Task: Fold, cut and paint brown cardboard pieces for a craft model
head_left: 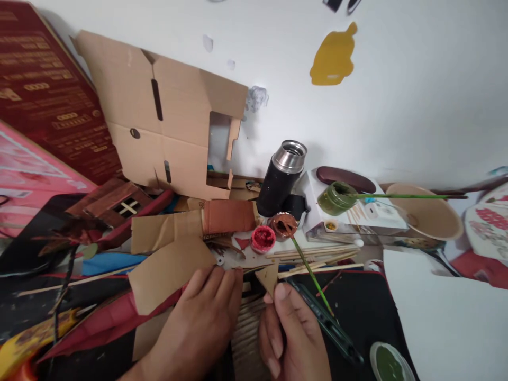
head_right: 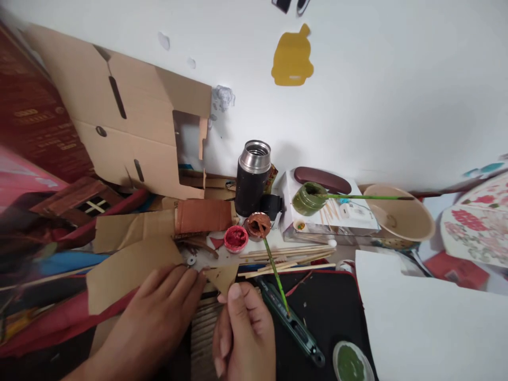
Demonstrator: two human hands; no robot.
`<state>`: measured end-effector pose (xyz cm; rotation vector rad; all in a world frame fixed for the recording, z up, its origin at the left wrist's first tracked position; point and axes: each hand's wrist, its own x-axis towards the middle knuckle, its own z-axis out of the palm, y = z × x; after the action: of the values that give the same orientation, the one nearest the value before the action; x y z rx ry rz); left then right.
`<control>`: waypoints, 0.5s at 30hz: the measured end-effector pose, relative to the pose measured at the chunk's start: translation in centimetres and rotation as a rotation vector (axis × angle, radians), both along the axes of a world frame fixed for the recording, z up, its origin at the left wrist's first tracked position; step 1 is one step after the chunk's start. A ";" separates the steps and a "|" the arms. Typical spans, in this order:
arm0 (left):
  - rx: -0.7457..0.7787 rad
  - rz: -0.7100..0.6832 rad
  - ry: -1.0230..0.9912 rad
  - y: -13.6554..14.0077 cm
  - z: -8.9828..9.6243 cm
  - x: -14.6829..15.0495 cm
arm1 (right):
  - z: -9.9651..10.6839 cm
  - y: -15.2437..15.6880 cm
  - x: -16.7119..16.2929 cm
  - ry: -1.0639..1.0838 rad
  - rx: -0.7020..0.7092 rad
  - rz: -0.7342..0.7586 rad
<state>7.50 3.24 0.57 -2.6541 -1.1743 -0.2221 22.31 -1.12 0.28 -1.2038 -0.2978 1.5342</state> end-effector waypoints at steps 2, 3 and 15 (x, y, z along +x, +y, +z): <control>-0.039 0.004 -0.016 0.7 0.5 0.0 | 0.0 -0.1 -0.4 -0.031 0.038 -0.010; -0.053 0.004 -0.020 1.0 0.7 -0.1 | 0.1 -0.2 -0.5 -0.047 0.054 -0.013; -0.259 -0.063 0.125 6.1 2.0 -0.9 | 1.5 -0.1 -0.2 -0.122 0.271 0.020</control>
<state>6.60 9.31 2.55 -2.8799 -1.1500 0.0915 22.12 -1.19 1.75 -1.0824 -0.5819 1.3885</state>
